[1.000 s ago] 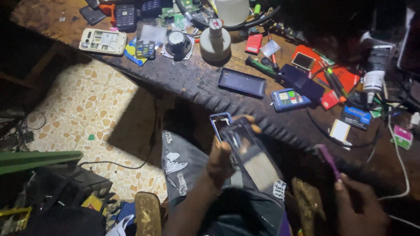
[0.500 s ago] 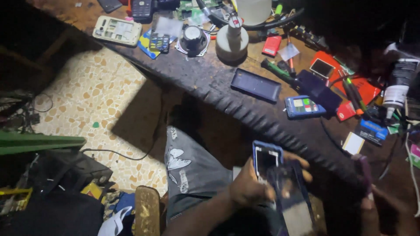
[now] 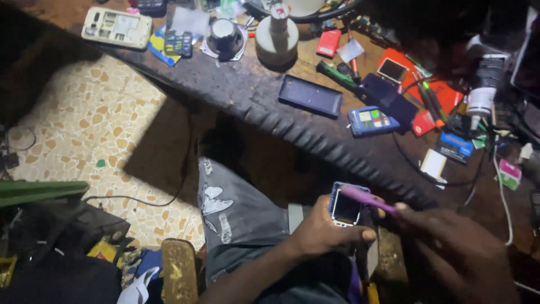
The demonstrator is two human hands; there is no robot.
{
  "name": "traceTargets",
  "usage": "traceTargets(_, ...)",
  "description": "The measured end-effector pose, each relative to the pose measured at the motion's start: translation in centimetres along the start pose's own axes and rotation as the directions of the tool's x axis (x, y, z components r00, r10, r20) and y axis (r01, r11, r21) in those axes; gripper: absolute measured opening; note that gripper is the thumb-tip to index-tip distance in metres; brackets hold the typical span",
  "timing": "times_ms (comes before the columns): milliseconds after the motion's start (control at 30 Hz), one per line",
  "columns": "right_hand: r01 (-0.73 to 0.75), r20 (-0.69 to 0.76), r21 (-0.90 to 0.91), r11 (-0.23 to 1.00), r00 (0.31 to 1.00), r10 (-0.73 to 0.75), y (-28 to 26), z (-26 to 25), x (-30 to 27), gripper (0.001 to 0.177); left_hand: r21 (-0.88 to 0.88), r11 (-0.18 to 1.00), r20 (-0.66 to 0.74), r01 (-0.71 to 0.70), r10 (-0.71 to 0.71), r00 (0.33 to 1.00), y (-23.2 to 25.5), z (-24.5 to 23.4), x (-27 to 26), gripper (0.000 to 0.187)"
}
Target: Cleaning a phone keypad with a brush and assembling the phone components on a workbench.
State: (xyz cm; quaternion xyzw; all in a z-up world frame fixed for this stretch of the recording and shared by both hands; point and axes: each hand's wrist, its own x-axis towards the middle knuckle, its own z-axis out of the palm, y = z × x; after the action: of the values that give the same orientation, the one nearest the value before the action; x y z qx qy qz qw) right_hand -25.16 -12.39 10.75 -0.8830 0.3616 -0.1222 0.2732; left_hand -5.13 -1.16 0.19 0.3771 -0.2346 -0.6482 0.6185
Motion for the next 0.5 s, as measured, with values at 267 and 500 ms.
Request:
traceTargets(267,0.172,0.057,-0.318,0.932,0.985,-0.162,5.9,0.4,-0.6,0.063,0.003,0.995,0.022,-0.096,0.096,0.995,1.2,-0.1,0.1,0.044)
traceTargets(500,-0.275,-0.245,0.136,0.952,0.922,0.301,8.0,0.2,-2.1,0.033,0.037,0.999,-0.04,0.006,-0.004,0.999,1.7,0.4,-0.5,0.069)
